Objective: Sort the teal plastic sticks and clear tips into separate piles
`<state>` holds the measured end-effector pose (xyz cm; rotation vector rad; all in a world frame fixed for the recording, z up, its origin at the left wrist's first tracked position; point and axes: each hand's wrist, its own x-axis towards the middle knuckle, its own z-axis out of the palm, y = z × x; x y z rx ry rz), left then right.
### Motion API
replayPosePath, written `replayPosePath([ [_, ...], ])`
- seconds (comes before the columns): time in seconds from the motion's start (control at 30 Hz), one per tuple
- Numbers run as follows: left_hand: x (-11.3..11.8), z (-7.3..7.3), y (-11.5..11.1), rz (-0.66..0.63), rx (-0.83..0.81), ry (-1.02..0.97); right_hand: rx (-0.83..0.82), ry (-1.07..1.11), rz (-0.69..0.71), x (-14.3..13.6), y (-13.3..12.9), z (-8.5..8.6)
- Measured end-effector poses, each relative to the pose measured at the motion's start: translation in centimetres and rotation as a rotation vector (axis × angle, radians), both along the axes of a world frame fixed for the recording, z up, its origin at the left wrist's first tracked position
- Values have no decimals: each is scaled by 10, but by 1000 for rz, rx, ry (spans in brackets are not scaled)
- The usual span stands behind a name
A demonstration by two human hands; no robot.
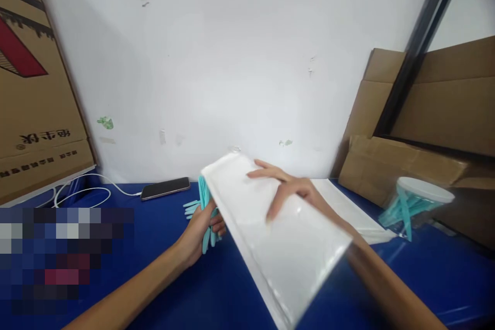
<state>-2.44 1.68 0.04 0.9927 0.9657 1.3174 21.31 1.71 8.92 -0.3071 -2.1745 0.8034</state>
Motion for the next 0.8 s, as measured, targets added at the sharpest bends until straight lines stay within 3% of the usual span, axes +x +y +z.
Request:
replayPosePath([
  [0.13, -11, 8, 5, 45, -39, -111, -44, -257, -4, -5, -11, -4],
  [0.33, -26, 20, 20, 60, -8, -242, 72, -328, -178, -11, -11, -18],
  [0.57, -27, 12, 26, 141, 64, -160, 209, -522, -209, -18, -13, -27],
  [0.67, -28, 7, 26, 142, 55, -88, 215, -427, -284, -16, -14, -23],
  [0.8, -25, 6, 22, 27, 24, 12, 186, -133, -534, -15, -12, -22],
])
